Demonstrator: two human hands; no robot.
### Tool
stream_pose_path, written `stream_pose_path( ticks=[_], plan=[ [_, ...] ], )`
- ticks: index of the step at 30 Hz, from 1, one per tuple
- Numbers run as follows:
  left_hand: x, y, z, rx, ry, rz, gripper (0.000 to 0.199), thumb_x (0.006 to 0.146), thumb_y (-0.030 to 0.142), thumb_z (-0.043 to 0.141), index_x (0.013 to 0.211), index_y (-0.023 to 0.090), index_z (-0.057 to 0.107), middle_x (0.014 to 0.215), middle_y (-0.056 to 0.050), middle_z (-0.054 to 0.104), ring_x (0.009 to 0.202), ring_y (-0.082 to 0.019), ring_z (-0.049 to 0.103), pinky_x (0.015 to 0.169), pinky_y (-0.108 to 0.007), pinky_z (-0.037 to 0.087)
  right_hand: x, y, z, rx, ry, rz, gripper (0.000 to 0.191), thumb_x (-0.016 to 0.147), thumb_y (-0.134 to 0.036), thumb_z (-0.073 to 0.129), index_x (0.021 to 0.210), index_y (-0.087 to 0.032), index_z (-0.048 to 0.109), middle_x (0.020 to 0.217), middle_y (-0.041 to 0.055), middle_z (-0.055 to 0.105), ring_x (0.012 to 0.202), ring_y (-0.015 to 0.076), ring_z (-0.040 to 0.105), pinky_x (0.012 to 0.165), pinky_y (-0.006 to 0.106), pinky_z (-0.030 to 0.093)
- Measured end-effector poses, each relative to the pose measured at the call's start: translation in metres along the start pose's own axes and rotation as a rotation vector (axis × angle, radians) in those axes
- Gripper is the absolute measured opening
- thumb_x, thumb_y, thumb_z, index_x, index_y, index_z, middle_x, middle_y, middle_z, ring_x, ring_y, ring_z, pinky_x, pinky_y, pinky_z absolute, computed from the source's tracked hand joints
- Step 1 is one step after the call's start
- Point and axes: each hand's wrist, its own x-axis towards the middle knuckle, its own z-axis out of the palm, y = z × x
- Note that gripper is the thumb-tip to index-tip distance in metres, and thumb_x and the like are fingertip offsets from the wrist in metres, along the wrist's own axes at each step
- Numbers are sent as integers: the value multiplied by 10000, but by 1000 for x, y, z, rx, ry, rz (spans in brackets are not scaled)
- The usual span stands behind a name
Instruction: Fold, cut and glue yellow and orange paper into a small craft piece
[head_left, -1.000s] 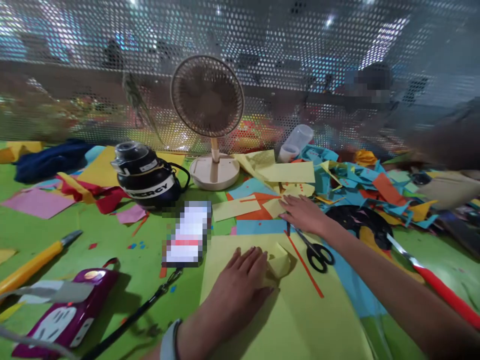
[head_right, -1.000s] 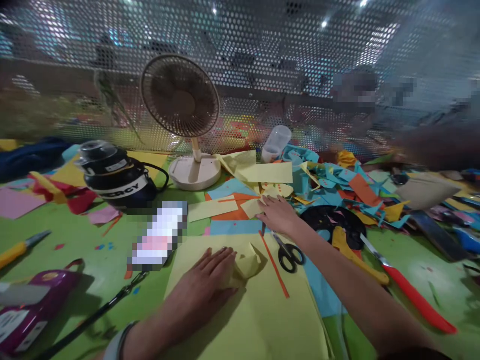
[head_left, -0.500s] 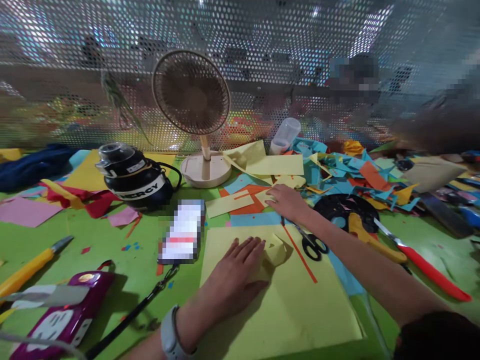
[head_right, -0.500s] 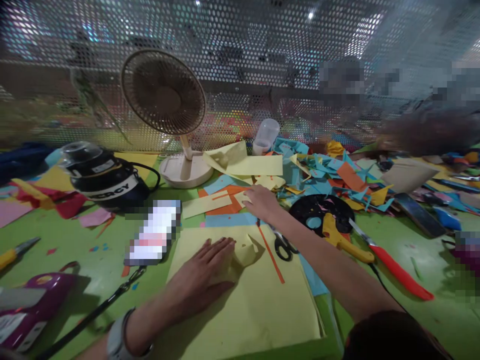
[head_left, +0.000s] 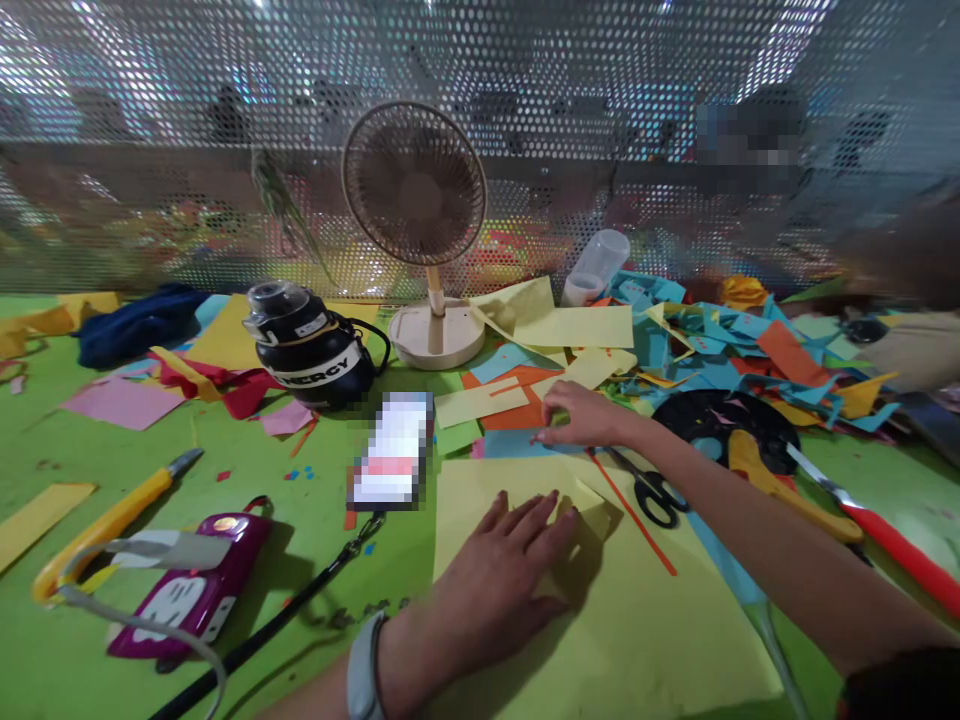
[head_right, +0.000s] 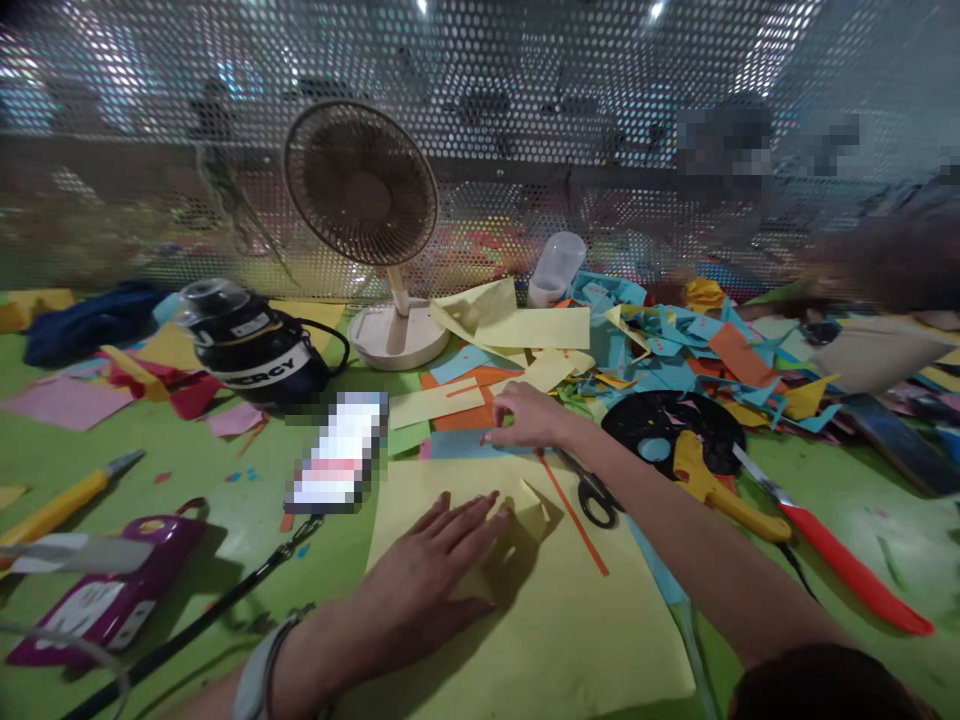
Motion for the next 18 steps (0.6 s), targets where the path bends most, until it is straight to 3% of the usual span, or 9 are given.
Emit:
stream_pose_path(
  ticks=[4,8,13,15,18],
  plan=[
    [-2,1,5,10,12,22,786,799,313,680,1441,171,250,1472,-184,378,1343,-321,372,1068,-587,303,-2,3,-1,77,-74,4,313,725,-458,682,808,-165,608,830,39,624,725,166,565,621,246,415],
    [-5,-3,11,23,56,72,778,821,333,658,1454,188,229,1469,-159,396,1343,-299,378,1080,-551,311,-4,6,0,176,-134,14,543,651,-499,738,1050,-159,594,840,15,610,714,154,556,597,229,411],
    [-7,1,9,47,94,126,658,884,378,568,1444,202,272,1460,-129,420,1345,-272,380,1103,-493,301,-9,9,0,108,-148,-145,330,672,-485,719,724,-170,637,828,11,543,771,170,525,664,253,395],
    [-8,5,7,51,95,151,589,918,367,510,1439,203,289,1453,-111,435,1324,-254,415,1095,-458,325,-13,11,-3,143,-153,-196,287,654,-426,740,734,-171,636,848,5,545,803,171,530,687,249,397],
    [-9,11,6,96,115,232,449,975,293,388,1408,181,350,1423,-96,480,1282,-232,468,1087,-411,341,-21,13,-8,252,-312,-143,258,659,-382,733,782,-174,641,745,-34,566,714,146,535,611,221,383]
  ],
)
